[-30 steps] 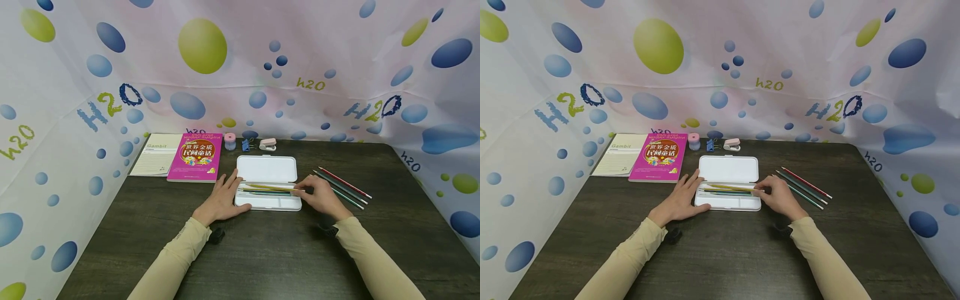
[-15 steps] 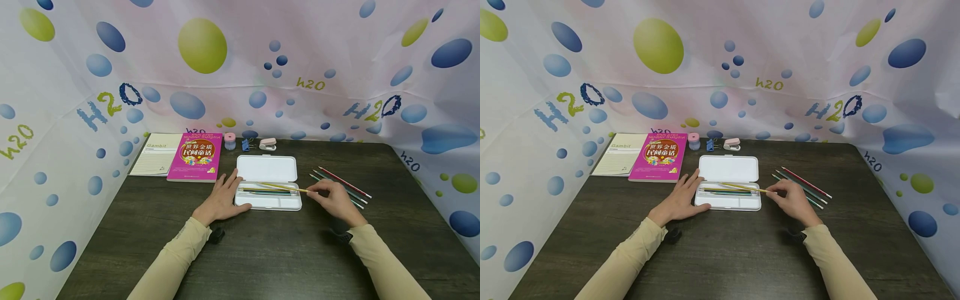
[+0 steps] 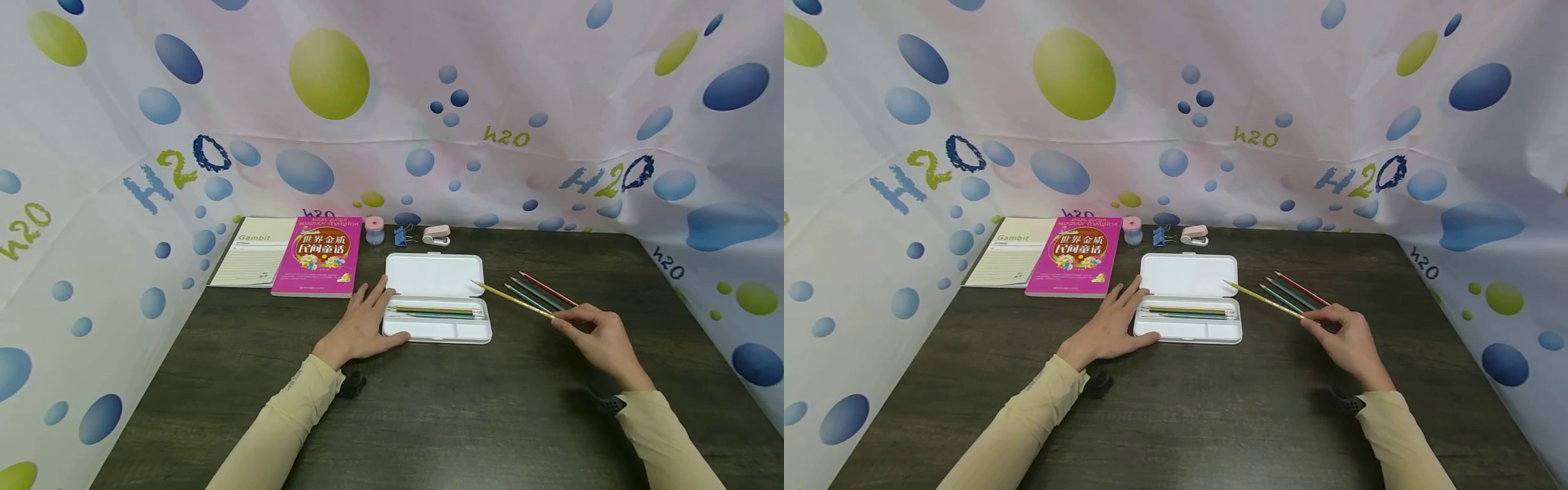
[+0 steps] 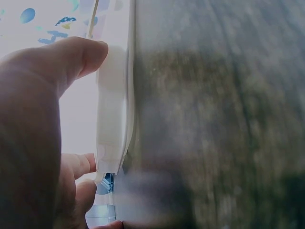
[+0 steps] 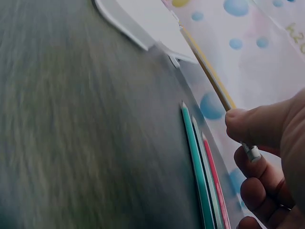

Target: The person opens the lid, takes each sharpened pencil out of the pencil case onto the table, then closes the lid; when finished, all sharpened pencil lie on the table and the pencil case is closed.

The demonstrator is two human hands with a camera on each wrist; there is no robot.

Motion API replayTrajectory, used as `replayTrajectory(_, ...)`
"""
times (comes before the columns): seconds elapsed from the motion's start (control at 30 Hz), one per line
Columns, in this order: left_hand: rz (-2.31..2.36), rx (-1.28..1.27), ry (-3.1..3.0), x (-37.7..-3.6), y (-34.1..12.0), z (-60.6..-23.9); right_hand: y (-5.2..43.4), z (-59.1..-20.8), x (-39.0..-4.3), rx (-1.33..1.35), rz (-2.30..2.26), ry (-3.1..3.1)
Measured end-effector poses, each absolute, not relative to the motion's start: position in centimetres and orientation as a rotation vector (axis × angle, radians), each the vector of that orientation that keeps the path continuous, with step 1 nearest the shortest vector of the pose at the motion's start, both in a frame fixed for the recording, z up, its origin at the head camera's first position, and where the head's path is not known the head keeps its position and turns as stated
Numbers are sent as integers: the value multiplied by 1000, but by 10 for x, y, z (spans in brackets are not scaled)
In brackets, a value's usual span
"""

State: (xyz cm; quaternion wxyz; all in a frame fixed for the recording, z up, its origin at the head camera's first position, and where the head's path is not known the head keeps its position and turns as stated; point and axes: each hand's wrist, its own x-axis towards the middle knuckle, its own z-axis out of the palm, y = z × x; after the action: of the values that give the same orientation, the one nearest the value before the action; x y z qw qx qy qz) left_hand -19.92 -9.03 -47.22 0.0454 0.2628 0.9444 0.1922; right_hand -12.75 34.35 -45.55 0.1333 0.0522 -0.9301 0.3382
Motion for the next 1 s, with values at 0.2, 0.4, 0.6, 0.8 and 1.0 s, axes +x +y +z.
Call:
replayTrajectory(0.2, 596, 806, 2889, -200, -90, -473, 360, -460, -114, 72, 910, -2690)
replayTrajectory(0.4, 574, 793, 2889, -200, -90, -473, 369, -469, -110, 19, 853, -2691)
replayTrajectory(0.6, 589, 794, 2894, -200, -91, -473, 371, -471, -110, 79, 733, -2680)
replayTrajectory(0.8, 596, 796, 2892, -199, -90, -472, 371, -473, -110, 198, 598, -2712)
replayTrajectory(1.0, 597, 804, 2894, -198, -90, -473, 369, -472, -110, 199, 591, -2720)
